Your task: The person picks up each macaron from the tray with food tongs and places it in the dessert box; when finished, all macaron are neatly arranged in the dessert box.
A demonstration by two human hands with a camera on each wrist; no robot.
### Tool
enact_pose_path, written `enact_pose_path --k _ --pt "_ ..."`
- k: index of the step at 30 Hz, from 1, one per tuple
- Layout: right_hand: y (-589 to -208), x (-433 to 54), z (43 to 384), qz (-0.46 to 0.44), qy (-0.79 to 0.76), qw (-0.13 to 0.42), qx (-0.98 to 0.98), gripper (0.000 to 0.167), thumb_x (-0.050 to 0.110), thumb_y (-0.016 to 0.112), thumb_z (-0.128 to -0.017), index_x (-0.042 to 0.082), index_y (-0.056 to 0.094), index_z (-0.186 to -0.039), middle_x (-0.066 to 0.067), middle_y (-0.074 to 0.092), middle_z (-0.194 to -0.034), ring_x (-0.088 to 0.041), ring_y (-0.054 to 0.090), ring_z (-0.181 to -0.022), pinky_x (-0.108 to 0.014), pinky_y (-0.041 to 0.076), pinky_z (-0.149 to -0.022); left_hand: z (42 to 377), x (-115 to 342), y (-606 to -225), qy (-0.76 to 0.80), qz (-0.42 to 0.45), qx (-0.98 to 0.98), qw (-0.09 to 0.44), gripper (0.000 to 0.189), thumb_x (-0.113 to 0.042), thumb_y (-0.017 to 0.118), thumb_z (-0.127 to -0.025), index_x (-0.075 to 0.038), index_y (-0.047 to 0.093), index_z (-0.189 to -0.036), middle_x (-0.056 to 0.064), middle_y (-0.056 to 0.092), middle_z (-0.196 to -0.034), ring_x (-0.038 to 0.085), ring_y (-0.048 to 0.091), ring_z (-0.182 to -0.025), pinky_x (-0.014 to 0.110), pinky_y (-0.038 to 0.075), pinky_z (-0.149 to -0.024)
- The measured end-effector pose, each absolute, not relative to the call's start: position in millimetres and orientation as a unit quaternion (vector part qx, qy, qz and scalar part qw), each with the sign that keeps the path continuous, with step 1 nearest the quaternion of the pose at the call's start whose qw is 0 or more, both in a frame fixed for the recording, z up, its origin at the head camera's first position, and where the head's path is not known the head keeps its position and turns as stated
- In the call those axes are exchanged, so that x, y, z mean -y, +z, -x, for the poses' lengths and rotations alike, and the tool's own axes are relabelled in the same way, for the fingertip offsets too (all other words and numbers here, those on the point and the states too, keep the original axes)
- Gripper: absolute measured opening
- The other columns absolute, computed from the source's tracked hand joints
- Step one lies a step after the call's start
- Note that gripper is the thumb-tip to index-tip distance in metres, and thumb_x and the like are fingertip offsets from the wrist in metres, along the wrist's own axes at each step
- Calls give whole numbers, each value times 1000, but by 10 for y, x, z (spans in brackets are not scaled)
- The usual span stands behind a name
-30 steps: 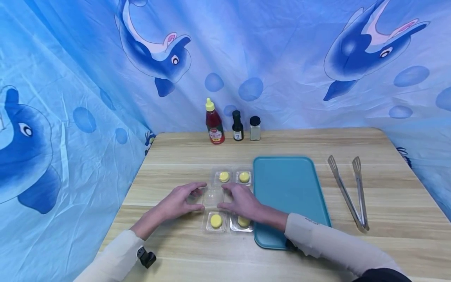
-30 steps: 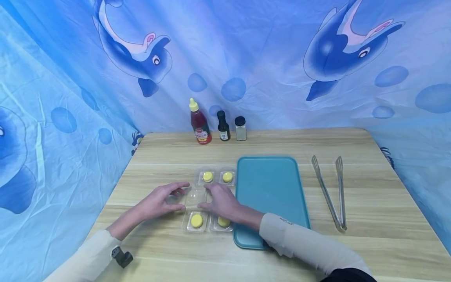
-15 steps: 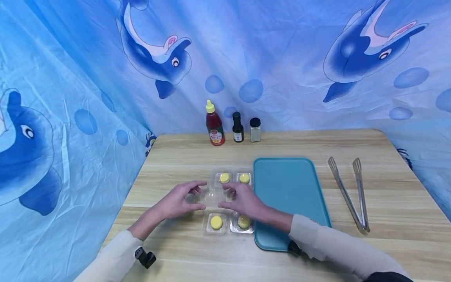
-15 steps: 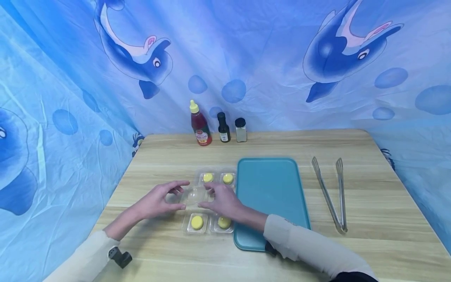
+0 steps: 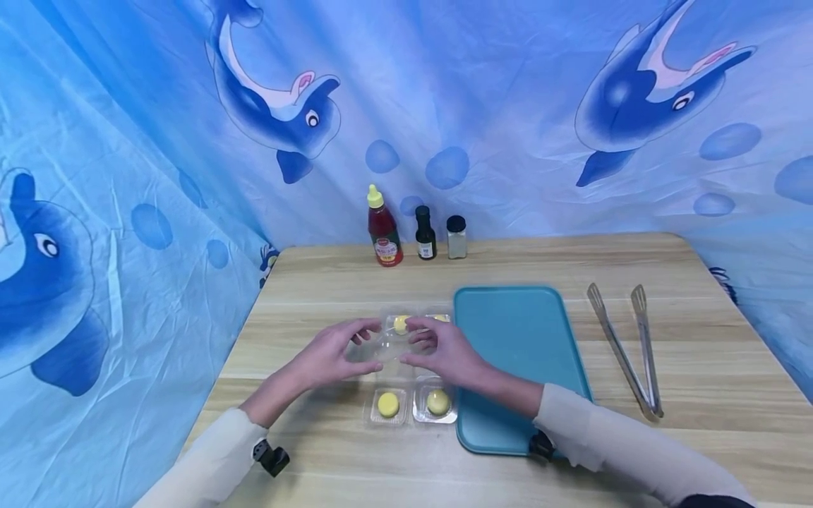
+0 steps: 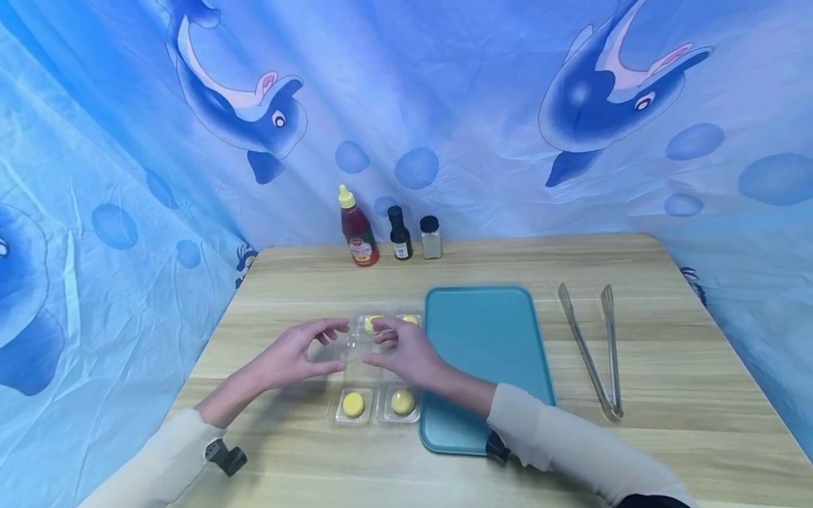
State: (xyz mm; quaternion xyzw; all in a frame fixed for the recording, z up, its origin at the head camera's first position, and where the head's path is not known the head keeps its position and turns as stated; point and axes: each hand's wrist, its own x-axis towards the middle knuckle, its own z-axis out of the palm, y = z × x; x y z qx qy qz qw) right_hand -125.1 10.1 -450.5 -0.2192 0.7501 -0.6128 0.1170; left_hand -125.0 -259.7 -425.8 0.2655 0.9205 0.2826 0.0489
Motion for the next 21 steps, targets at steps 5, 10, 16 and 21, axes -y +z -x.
enact_pose_path --k 5,10,16,21 --pt "-4430 -164 1267 170 -664 157 -711 61 9 80 -96 -6 54 -148 -27 61 -141 -35 69 -120 -33 62 -96 1271 2537 -4241 249 -296 -922 4 76 -42 88 -88 -10 56 -150 5 63 -143 29 68 -115 47 61 -94" --pt "-4400 -200 1301 115 -688 156 -699 49 2 75 -96 -3 60 -143 -26 66 -128 -24 73 -101 -39 63 -91 1289 2463 -4209 225 -338 -913 -37 83 -41 91 -86 -11 53 -153 7 60 -147 29 67 -120 44 59 -100" --pt "-4408 -202 1325 81 -724 149 -668 32 -10 70 -93 -8 68 -125 -18 68 -102 -19 71 -78 -35 65 -77 1280 2387 -4173 190 -367 -907 -76 86 -36 95 -81 -13 55 -153 6 58 -147 27 58 -135 48 52 -112" --pt "-4405 -202 1319 75 -716 141 -679 17 -11 71 -92 -7 68 -108 -10 66 -91 -18 69 -74 -26 62 -69 1274 2333 -4181 194 -391 -895 -92 86 -29 98 -78 -12 55 -151 6 56 -145 25 63 -126 43 57 -106"
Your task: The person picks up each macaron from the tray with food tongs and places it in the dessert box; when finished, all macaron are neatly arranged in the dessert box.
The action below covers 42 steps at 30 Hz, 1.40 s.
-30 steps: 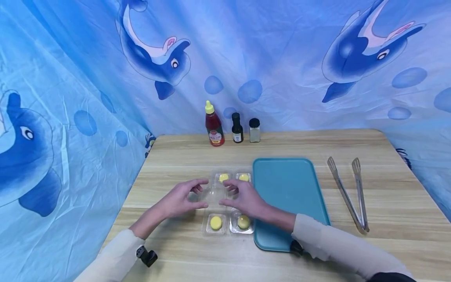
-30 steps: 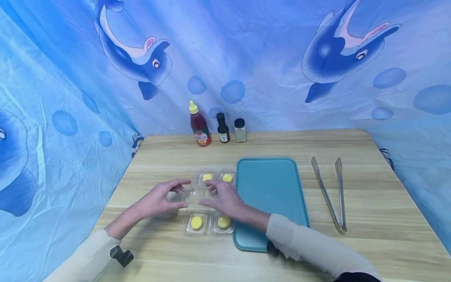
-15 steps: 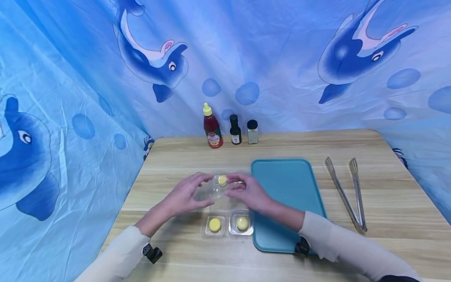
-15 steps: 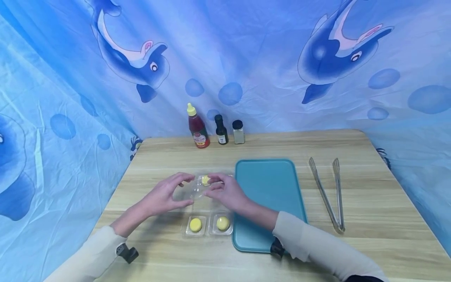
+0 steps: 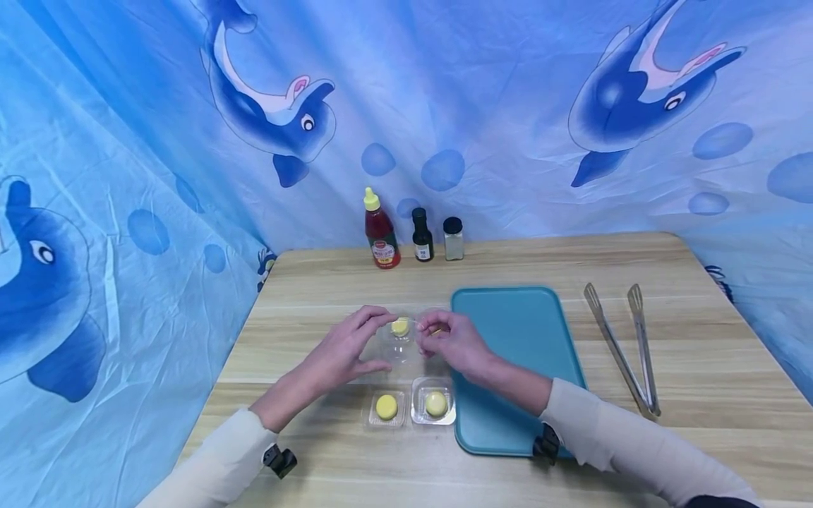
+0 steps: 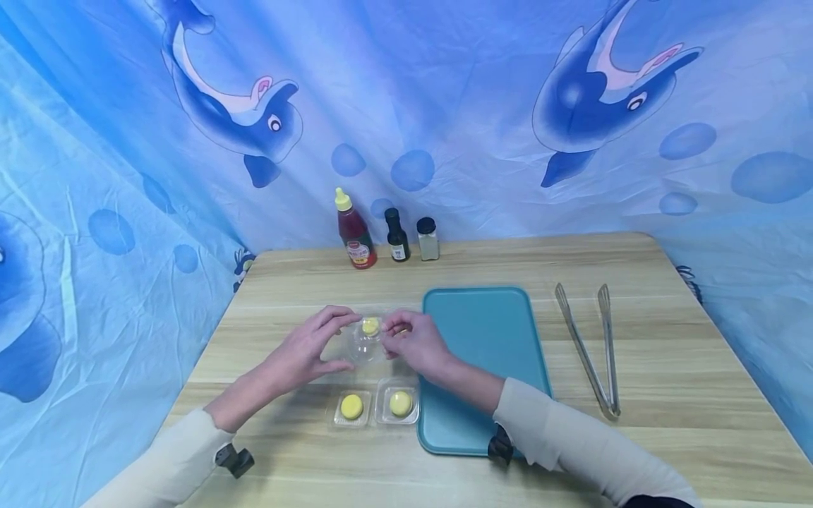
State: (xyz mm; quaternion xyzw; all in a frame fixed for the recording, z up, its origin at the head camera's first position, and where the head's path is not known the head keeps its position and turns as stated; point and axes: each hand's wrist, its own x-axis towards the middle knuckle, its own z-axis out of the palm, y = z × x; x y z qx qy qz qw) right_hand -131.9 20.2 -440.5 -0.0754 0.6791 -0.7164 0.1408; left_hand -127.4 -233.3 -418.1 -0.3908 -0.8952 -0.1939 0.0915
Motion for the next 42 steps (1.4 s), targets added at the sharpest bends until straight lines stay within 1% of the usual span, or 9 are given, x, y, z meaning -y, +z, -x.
enact_pose_path --k 4,7,12,15,18,24,31,37,42 --pt "-4400 -220 1327 76 -702 128 -697 14 -12 70 -90 -6 67 -102 -10 65 -90 -18 68 -74 -28 62 -69 1266 2304 -4205 -207 401 887 95 87 -28 97 -80 -12 52 -153 6 53 -147 19 67 -113 35 62 -94" --pt "-4389 -247 1332 88 -688 119 -711 13 -12 71 -89 -5 67 -99 -12 68 -91 -18 68 -76 -31 63 -72 1263 2292 -4214 -228 397 884 95 82 -24 94 -84 -13 50 -153 2 58 -139 15 68 -107 32 64 -86" --pt "-4393 -291 1323 161 -652 72 -738 14 -12 75 -84 1 68 -88 -13 71 -91 -17 68 -82 -24 60 -73 1261 2284 -4219 -259 386 881 89 55 -19 83 -95 -13 57 -142 -2 67 -124 8 68 -96 30 64 -77" --pt "-4417 -304 1305 220 -633 22 -741 19 -14 74 -82 4 68 -81 -8 70 -86 -16 68 -82 -25 62 -74 1251 2284 -4216 -276 361 888 63 36 -23 75 -102 -15 64 -135 -2 71 -123 5 69 -95 29 63 -80" --pt "-4450 -311 1285 269 -617 -30 -739 25 -18 73 -78 7 67 -78 -3 68 -81 -16 67 -79 -32 64 -73 1239 2285 -4201 -298 326 897 27 28 -27 69 -106 -17 68 -133 -3 73 -126 4 71 -100 30 63 -86" --pt "-4468 -311 1251 328 -571 -117 -743 32 -21 74 -72 10 66 -75 0 66 -79 -18 65 -79 -42 62 -69 1276 2319 -4190 -369 284 882 -64 38 -29 68 -106 -9 67 -139 1 73 -133 10 72 -110 32 61 -95" --pt "-4480 -300 1211 359 -523 -189 -750 29 -16 75 -72 11 66 -76 3 65 -83 -15 66 -81 -32 62 -72 1339 2384 -4156 -444 235 848 -167 53 -28 76 -101 -4 61 -147 8 68 -140 20 68 -124 29 56 -104" --pt "-4504 -293 1214 385 -499 -193 -752 27 -13 76 -76 10 66 -86 1 67 -92 -15 67 -90 -30 63 -80 1343 2427 -4107 -444 229 846 -187 62 -32 81 -97 -2 61 -147 14 67 -142 23 68 -123 32 57 -105" --pt "-4458 -329 1211 374 -483 -117 -783 33 13 89 -85 9 69 -112 -2 71 -116 -19 67 -110 -42 63 -92 1310 2461 -4089 -427 237 856 -167 62 -35 83 -95 -4 63 -145 13 67 -142 26 69 -121 40 57 -105"
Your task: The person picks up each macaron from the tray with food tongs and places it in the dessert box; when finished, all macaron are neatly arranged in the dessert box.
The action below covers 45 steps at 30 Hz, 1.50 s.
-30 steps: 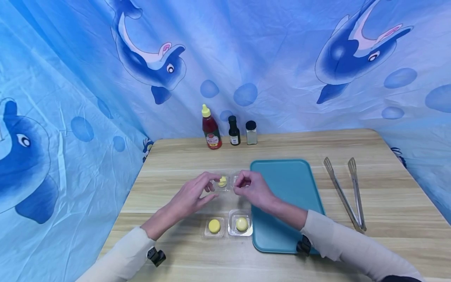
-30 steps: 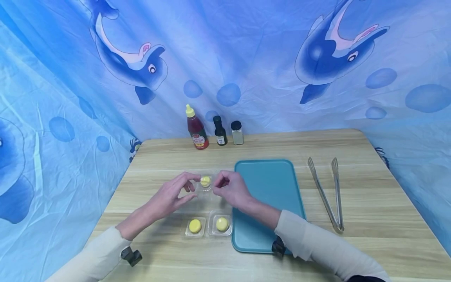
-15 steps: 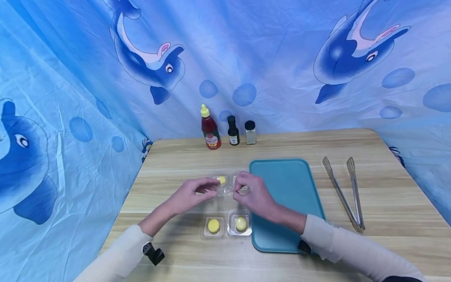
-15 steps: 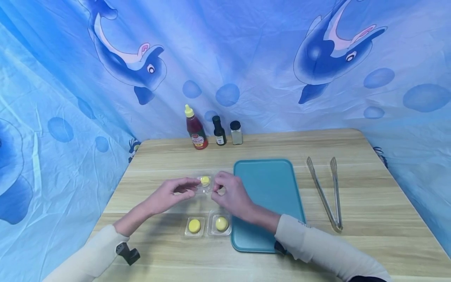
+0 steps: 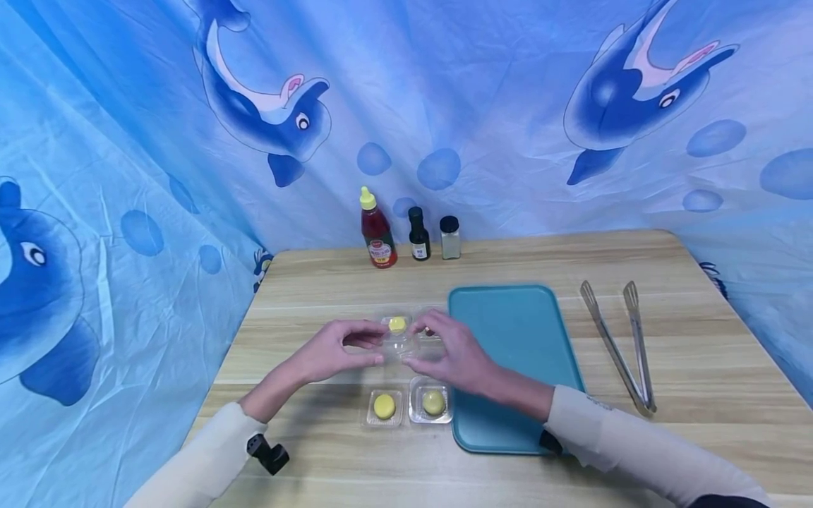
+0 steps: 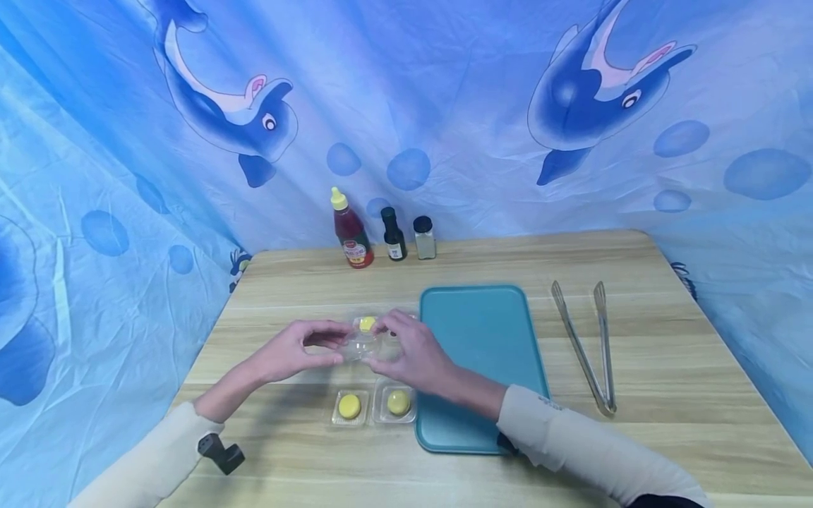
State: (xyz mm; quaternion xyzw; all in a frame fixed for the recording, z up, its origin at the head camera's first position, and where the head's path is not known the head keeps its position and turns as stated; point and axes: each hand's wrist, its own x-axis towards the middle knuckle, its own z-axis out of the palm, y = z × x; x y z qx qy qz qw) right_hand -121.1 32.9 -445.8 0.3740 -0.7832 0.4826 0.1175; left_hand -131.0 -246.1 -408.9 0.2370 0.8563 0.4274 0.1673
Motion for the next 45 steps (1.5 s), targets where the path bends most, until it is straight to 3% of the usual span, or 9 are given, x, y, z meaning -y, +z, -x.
enact_pose_path --k 5,8,12,15,19,23,29,35,45 --pt "-4393 -360 1194 -326 470 -1 820 57 36 84 -92 11 65 -140 -4 66 -141 -28 64 -125 -50 58 -102 1261 2500 -4087 417 -239 -866 137 59 -30 86 -92 -11 65 -144 4 68 -141 23 67 -124 43 55 -108" --pt "-4389 -366 1185 -311 468 -50 826 62 40 81 -94 11 62 -147 -6 63 -148 -33 64 -126 -51 57 -104 1241 2508 -4105 406 -251 -871 115 59 -29 88 -90 -15 67 -144 1 69 -141 19 66 -126 44 54 -110" --pt "-4405 -367 1179 -309 472 -74 822 68 39 83 -93 9 60 -149 -8 62 -150 -37 65 -126 -53 56 -105 1217 2513 -4139 373 -291 -878 65 61 -29 92 -86 -17 68 -142 -2 70 -138 17 67 -123 46 56 -107" --pt "-4414 -373 1176 -316 478 -71 817 71 36 87 -90 6 60 -148 -9 63 -149 -38 64 -127 -56 55 -106 1204 2518 -4161 342 -331 -879 17 64 -31 94 -83 -16 69 -140 -2 71 -137 17 69 -120 43 59 -103" --pt "-4423 -389 1165 -323 470 -58 819 74 37 90 -86 6 62 -147 -7 64 -147 -30 66 -126 -49 56 -106 1185 2527 -4191 314 -365 -876 -21 69 -39 94 -82 -13 68 -141 0 70 -139 16 70 -117 43 61 -99" --pt "-4431 -406 1133 -333 460 -45 822 74 37 93 -83 8 64 -145 -5 66 -145 -25 67 -124 -43 58 -104 1156 2536 -4244 290 -399 -868 -51 75 -47 91 -83 -9 66 -142 5 69 -141 19 70 -118 45 61 -99" --pt "-4455 -412 1038 -354 443 -27 823 75 35 95 -81 6 65 -143 -7 66 -144 -27 66 -126 -47 58 -103 1093 2546 -4347 264 -439 -852 -104 80 -56 89 -81 -7 67 -140 9 70 -138 25 69 -124 45 58 -105" --pt "-4510 -384 934 -381 396 12 836 74 34 98 -78 2 67 -137 -10 71 -136 -26 66 -128 -42 56 -108 991 2563 -4423 241 -456 -850 -109 82 -57 90 -79 -9 66 -140 7 70 -138 26 67 -126 44 57 -106" --pt "-4693 -276 818 -393 362 18 845 76 35 100 -74 2 67 -135 -9 73 -131 -22 70 -119 -36 59 -101 882 2641 -4579 214 -465 -854 -97 84 -53 95 -73 -8 67 -138 8 71 -135 21 68 -123 41 59 -102"
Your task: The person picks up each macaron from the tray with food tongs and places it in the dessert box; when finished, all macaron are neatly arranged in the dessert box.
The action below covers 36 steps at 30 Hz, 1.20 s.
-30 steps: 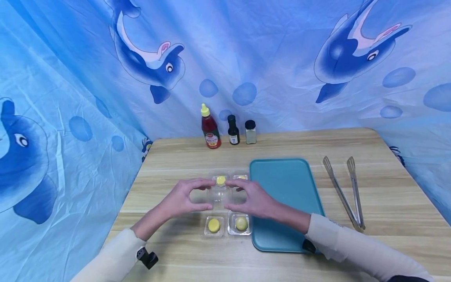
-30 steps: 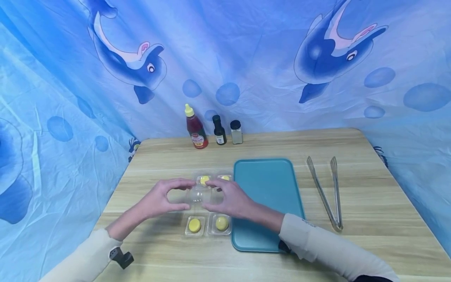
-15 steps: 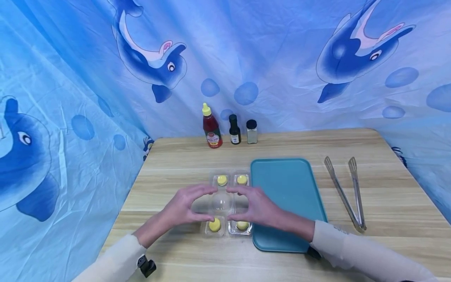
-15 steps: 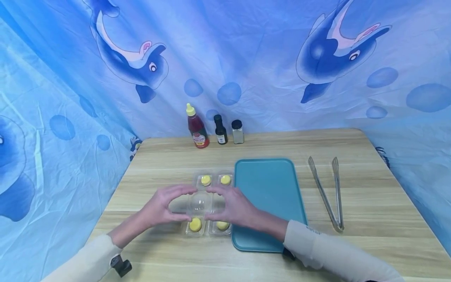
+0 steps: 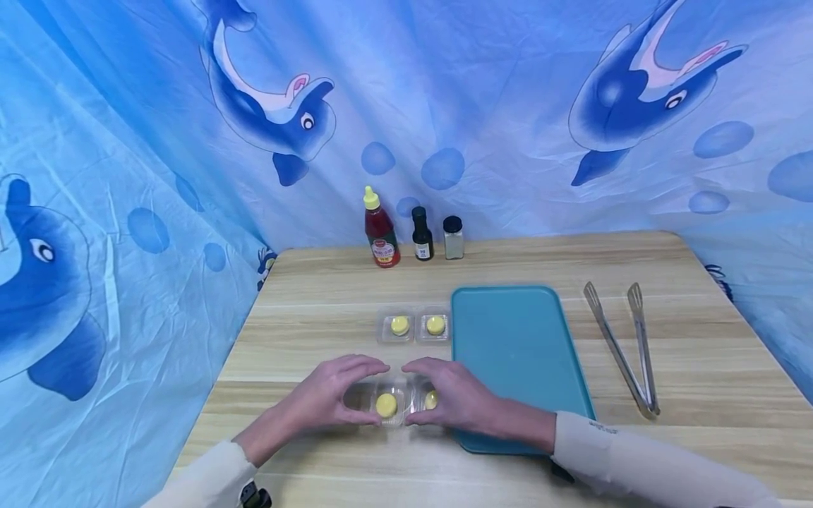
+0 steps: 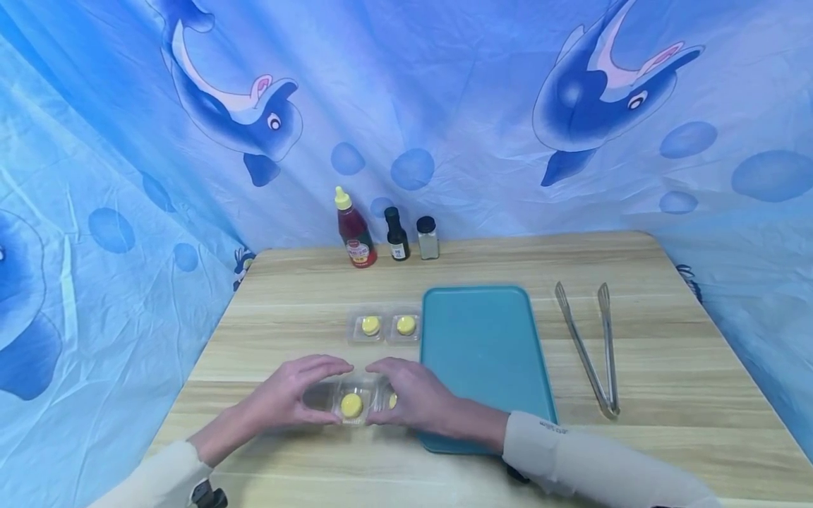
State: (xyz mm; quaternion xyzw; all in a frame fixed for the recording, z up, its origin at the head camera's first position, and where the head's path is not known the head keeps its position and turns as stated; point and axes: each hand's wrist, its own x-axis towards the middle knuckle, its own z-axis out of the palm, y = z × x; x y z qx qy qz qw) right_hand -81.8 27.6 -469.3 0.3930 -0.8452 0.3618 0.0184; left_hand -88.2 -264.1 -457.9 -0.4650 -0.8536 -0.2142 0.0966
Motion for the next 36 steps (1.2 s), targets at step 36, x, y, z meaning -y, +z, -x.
enact_pose_path --k 36 --pt "-4778 26 731 -364 274 7 890 74 42 98 -75 4 69 -132 -9 74 -126 -22 71 -115 -35 60 -100 799 2798 -4663 -199 427 882 18 77 -50 92 -81 -10 66 -141 -1 66 -142 19 67 -125 38 58 -103"
